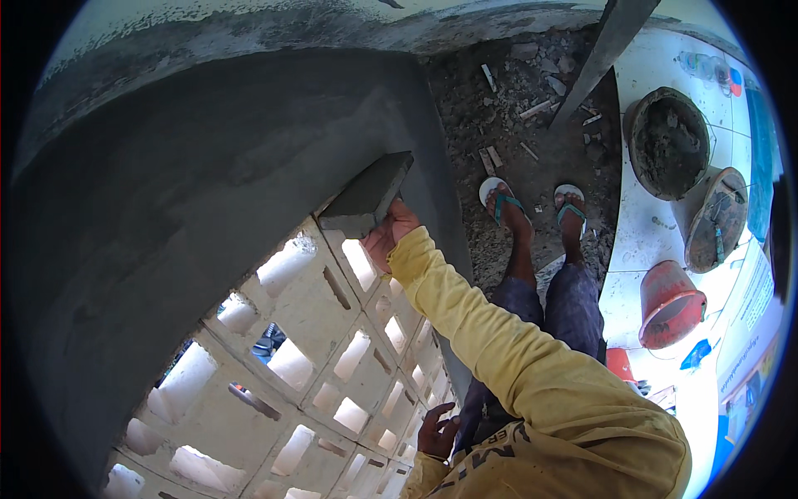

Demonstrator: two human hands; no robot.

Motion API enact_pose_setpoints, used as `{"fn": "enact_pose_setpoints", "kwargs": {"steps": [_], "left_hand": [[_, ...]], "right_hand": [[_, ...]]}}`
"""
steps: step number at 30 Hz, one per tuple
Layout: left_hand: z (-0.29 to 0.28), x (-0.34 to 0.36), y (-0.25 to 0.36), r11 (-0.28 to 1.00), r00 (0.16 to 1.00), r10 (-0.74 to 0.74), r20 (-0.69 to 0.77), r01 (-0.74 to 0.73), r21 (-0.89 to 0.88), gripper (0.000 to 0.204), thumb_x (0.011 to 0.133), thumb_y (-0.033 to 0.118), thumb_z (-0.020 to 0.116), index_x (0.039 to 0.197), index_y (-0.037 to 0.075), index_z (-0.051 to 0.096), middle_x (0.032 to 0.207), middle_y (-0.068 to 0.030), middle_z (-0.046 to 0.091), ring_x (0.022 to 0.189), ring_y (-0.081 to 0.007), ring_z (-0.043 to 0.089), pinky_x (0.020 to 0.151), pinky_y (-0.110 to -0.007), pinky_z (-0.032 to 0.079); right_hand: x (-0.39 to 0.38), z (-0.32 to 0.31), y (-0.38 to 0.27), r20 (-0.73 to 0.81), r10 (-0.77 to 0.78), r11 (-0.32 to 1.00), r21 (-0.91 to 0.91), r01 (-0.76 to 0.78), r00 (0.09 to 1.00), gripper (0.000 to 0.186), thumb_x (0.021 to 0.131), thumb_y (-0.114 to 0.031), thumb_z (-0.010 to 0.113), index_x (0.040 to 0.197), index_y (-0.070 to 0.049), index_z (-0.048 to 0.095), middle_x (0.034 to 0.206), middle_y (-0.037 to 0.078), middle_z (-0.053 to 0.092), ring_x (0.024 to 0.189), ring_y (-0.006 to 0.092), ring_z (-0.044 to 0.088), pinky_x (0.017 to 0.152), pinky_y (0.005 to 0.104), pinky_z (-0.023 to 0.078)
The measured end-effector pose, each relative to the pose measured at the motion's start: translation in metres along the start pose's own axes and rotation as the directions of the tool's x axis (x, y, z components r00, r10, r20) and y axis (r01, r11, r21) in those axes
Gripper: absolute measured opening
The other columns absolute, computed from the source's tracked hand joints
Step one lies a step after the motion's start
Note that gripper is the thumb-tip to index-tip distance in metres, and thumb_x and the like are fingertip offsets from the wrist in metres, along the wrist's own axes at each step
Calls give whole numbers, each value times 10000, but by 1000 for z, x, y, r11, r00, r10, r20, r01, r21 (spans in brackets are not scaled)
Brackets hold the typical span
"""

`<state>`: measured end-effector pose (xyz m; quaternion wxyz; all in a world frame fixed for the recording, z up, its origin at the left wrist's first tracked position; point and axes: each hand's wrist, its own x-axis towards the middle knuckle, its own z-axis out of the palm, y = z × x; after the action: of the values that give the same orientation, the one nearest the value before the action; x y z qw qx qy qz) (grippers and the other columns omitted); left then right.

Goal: Smooth wet plaster on a wall surface around a ventilation block section.

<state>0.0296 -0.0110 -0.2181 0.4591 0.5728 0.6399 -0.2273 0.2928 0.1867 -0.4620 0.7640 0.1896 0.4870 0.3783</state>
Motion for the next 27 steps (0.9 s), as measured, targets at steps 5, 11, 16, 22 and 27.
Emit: {"fn": "enact_pose_setpoints", "kwargs": {"steps": [5, 11, 16, 22, 27], "left_hand": [[-10, 4, 4, 998, 996, -66, 56, 67, -15, 356, 901, 144, 669, 1225, 25, 581, 1108, -61, 640, 767, -86, 578, 677, -241, 485], [-14, 6, 15, 997, 993, -78, 90, 80, -17, 358, 907, 135, 662, 1236, 26, 573, 1125, -68, 632, 830, -102, 589, 733, -257, 496], [-16, 2, 17, 991, 989, -110, 96, 117, -67, 356, 911, 131, 657, 1237, 20, 569, 1176, -94, 618, 1034, -167, 593, 882, -301, 491], [-13, -3, 4, 994, 991, -63, 116, 72, -79, 379, 898, 166, 679, 1240, 54, 562, 1232, -102, 611, 1158, -211, 582, 936, -361, 510], [-4, -8, 6, 993, 992, -52, 119, 64, -95, 370, 904, 169, 676, 1236, 55, 562, 1215, -92, 616, 1124, -192, 592, 914, -346, 514]], "right_hand": [[4, 11, 1, -48, -25, 1000, -20, 24, 999, 247, 974, -226, 513, 1163, -90, 598, 1180, 78, 648, 1101, 271, 621, 960, 481, 532], [4, 25, -4, -156, -48, 997, -61, 39, 987, 312, 981, -220, 488, 1230, -45, 557, 1248, 121, 619, 1140, 275, 610, 985, 429, 523], [-5, 59, -7, -283, -13, 991, -134, -26, 959, 297, 973, -212, 505, 1207, -39, 564, 1251, 142, 599, 1167, 292, 586, 988, 435, 521], [-9, 45, 6, -234, -17, 994, -110, -9, 972, 269, 965, -184, 529, 1173, -18, 567, 1198, 143, 623, 1075, 296, 632, 938, 414, 552], [-72, 76, 60, -104, 205, 978, -21, -208, 973, 238, 967, -178, 539, 1151, -31, 567, 1174, 130, 634, 1021, 247, 660, 908, 412, 569]]}}
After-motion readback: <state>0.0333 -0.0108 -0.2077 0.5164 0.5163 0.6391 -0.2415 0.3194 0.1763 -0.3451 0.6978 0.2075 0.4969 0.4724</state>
